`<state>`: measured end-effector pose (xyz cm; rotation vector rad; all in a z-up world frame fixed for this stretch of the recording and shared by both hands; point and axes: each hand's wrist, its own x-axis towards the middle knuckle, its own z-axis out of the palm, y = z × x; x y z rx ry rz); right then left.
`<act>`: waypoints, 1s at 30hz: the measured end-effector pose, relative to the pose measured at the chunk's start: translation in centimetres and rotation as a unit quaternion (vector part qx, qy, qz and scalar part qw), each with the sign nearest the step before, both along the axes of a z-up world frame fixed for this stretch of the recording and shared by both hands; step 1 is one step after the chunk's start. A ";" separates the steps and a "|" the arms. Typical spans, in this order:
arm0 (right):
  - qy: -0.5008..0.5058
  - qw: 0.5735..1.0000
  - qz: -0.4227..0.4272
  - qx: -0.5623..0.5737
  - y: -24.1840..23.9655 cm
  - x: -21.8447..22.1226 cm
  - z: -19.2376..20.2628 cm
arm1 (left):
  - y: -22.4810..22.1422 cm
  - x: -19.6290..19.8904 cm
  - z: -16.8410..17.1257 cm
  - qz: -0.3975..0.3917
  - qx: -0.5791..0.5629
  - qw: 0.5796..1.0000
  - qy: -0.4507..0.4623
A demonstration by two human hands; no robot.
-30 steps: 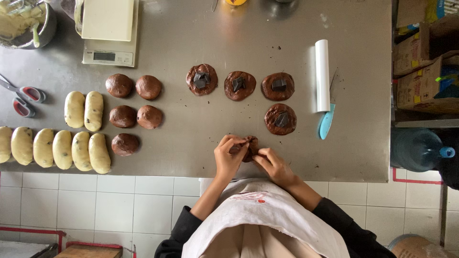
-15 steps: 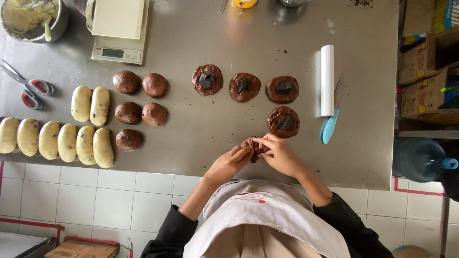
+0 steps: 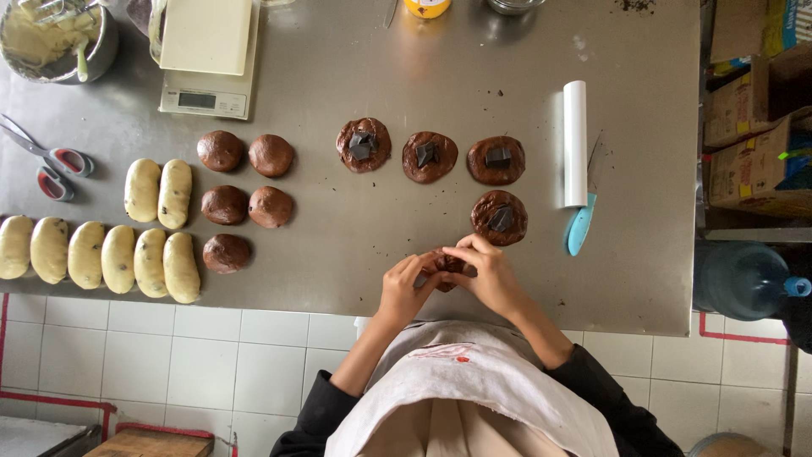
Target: The person shapes chocolate-filled dough into rounds by hand and uses a knife to score the tops of prepared buns on a stainless steel work surface.
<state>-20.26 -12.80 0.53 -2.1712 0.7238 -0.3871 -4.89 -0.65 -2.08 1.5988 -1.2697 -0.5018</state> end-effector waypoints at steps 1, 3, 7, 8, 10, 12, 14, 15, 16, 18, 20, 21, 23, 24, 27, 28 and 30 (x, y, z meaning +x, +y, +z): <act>0.016 1.000 -0.011 0.008 0.6 0.0 -0.1 | 0.0 -0.3 -0.2 0.021 -0.014 0.999 0.021; 0.012 0.997 -0.010 -0.071 2.3 0.2 0.3 | 0.0 -1.0 -0.4 0.067 -0.036 0.996 0.047; -0.001 0.996 -0.002 -0.088 3.1 0.7 2.1 | 0.3 -1.3 0.5 0.104 0.037 0.981 0.159; 0.010 0.993 -0.002 -0.116 3.1 0.9 2.1 | 0.4 -1.2 0.9 0.084 0.047 0.982 0.164; 0.035 0.985 -0.003 -0.170 3.4 1.0 1.2 | 0.9 -1.4 1.7 0.043 0.071 0.980 0.179; 0.041 0.988 0.013 -0.148 3.1 0.7 0.0 | 0.9 -1.0 2.2 0.058 0.081 0.991 0.092; 0.024 0.995 0.007 -0.100 2.3 0.1 -0.4 | 0.9 -0.1 2.6 0.107 0.086 0.986 0.095; 0.007 0.998 -0.009 -0.062 1.4 0.0 -0.2 | 0.8 0.5 2.7 0.147 0.086 0.975 0.141; -0.011 0.999 -0.024 -0.024 0.8 0.2 0.2 | 0.5 1.1 2.6 0.186 0.086 0.961 0.187; -0.029 1.000 -0.005 0.006 0.3 0.0 2.1 | -0.4 2.8 2.3 0.082 0.032 0.953 0.291; -0.050 0.998 0.024 0.016 -0.5 0.5 4.4 | -1.6 3.7 2.1 -0.021 0.008 0.930 0.366; -0.059 0.997 0.039 0.014 -0.5 0.9 5.4 | -2.0 3.6 2.1 -0.074 0.015 0.917 0.391; -0.062 0.997 0.041 0.028 -0.4 1.8 7.4 | -2.3 3.0 1.9 -0.124 0.040 0.902 0.412; -0.056 0.997 0.028 0.044 -0.3 2.3 8.2 | -2.6 2.8 1.6 -0.120 0.058 0.903 0.408; -0.101 0.990 0.076 -0.068 0.0 3.0 10.3 | -3.7 2.3 -0.2 -0.039 0.067 0.874 0.480; -0.126 0.978 0.107 -0.130 0.2 2.9 10.6 | -3.9 2.0 -1.1 0.000 0.063 0.853 0.518; -0.096 0.984 0.097 -0.118 0.8 3.0 10.0 | -4.0 1.2 -2.7 0.027 0.067 0.841 0.536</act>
